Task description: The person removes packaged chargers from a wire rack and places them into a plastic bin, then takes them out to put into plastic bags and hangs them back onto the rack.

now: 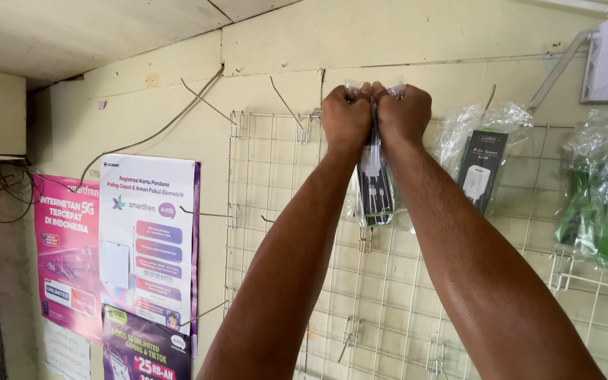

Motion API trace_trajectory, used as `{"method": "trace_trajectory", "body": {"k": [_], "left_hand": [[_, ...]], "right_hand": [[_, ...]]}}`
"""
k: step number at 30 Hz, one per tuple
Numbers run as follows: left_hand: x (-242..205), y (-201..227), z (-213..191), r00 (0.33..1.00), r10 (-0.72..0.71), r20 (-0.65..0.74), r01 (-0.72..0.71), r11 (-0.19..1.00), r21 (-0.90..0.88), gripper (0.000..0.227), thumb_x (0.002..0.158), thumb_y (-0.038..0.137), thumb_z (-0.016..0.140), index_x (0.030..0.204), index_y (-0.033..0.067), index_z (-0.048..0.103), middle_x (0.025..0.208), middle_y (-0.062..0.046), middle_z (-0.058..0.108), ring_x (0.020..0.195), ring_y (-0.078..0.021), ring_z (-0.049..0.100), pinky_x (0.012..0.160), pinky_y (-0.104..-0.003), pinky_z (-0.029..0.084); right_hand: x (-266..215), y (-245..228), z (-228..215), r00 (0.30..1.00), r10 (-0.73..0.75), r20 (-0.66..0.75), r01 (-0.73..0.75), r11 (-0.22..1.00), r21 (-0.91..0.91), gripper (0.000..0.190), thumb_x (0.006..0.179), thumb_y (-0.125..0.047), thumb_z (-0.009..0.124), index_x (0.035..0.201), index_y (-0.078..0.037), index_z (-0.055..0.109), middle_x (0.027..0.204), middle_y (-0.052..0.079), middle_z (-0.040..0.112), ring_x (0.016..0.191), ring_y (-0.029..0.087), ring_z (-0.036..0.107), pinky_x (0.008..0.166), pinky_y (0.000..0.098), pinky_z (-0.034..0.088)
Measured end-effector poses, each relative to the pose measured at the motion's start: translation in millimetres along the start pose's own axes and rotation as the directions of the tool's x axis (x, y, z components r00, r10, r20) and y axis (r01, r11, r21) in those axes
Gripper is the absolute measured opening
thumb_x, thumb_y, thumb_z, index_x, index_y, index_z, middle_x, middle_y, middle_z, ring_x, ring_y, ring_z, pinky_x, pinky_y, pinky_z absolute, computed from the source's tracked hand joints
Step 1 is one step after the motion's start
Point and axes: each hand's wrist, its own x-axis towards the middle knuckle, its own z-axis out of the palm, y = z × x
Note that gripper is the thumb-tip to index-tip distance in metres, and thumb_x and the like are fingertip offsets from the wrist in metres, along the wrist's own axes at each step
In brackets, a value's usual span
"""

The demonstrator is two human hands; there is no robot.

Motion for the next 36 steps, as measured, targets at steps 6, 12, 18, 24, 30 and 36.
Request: {"method": "trace_trajectory", "body": {"k": [6, 12, 18, 24, 30, 36], "left_hand": [[5, -8, 5, 1.0, -0.007, -0.011, 0.007, 0.999, 0.053, 0.031, 0.089, 0.028, 0.073, 0.076, 0.0009, 0.067, 0.071, -0.014, 0.072, 0.065, -0.0269, 0.072, 0.065, -0.045, 0.057], [-1, -18, 14, 1.0, -0.008, -0.012, 0.008, 0.999, 0.035, 0.032, 0.088, 0.027, 0.073, 0.075, -0.0011, 0.067, 0.072, -0.017, 0.072, 0.068, -0.0307, 0.071, 0.068, -0.046, 0.056], [-1, -56, 29, 0.999, -0.04, 0.013, 0.038, 0.993, 0.116, 0.028, 0.089, 0.03, 0.074, 0.085, 0.0025, 0.072, 0.081, -0.019, 0.074, 0.078, -0.0325, 0.073, 0.08, -0.045, 0.056], [-6, -59, 16, 0.995, -0.094, 0.032, 0.091, 0.993, 0.077, 0.034, 0.087, 0.036, 0.076, 0.082, 0.0017, 0.073, 0.079, -0.016, 0.074, 0.076, -0.0304, 0.072, 0.074, -0.043, 0.057], [-2, -58, 19, 0.998, 0.056, 0.018, -0.057, 0.997, 0.052, 0.037, 0.089, 0.037, 0.073, 0.083, 0.0009, 0.068, 0.076, -0.014, 0.074, 0.071, -0.029, 0.072, 0.069, -0.042, 0.056], [-22, -72, 13, 0.997, 0.066, -0.03, -0.067, 0.997, -0.027, 0.046, 0.091, 0.046, 0.072, 0.088, 0.0009, 0.071, 0.078, -0.011, 0.074, 0.073, -0.0242, 0.073, 0.07, -0.039, 0.058]], "right_hand": [[-6, -8, -1, 0.999, 0.043, -0.007, -0.043, 0.998, -0.044, 0.024, 0.093, -0.008, 0.072, 0.072, -0.004, 0.062, 0.072, 0.007, 0.068, 0.062, 0.011, 0.066, 0.051, 0.0305, 0.052], [-1, -1, -3, 0.998, -0.017, -0.067, 0.006, 0.986, -0.169, 0.031, 0.093, -0.012, 0.077, 0.07, 0.0, 0.06, 0.072, 0.012, 0.069, 0.063, 0.015, 0.062, 0.053, 0.0349, 0.049], [21, 59, -4, 0.997, 0.011, -0.071, -0.014, 0.999, -0.035, 0.036, 0.089, -0.012, 0.078, 0.062, -0.01, 0.054, 0.063, 0.003, 0.062, 0.055, 0.011, 0.058, 0.048, 0.0318, 0.048], [2, 68, -20, 0.999, 0.047, 0.01, -0.044, 0.987, -0.153, 0.049, 0.098, -0.028, 0.078, 0.063, -0.008, 0.051, 0.059, 0.004, 0.05, 0.054, 0.016, 0.038, 0.05, 0.0364, 0.031], [-28, 65, -29, 0.993, -0.114, -0.039, 0.098, 0.951, -0.293, 0.04, 0.098, -0.037, 0.075, 0.076, -0.007, 0.061, 0.064, 0.002, 0.058, 0.058, 0.013, 0.052, 0.054, 0.0339, 0.04], [-40, 117, -28, 0.902, -0.432, -0.017, 0.389, 0.828, -0.404, 0.033, 0.1, -0.036, 0.076, 0.101, -0.005, 0.064, 0.087, 0.007, 0.065, 0.072, 0.017, 0.063, 0.06, 0.0349, 0.049]]}}
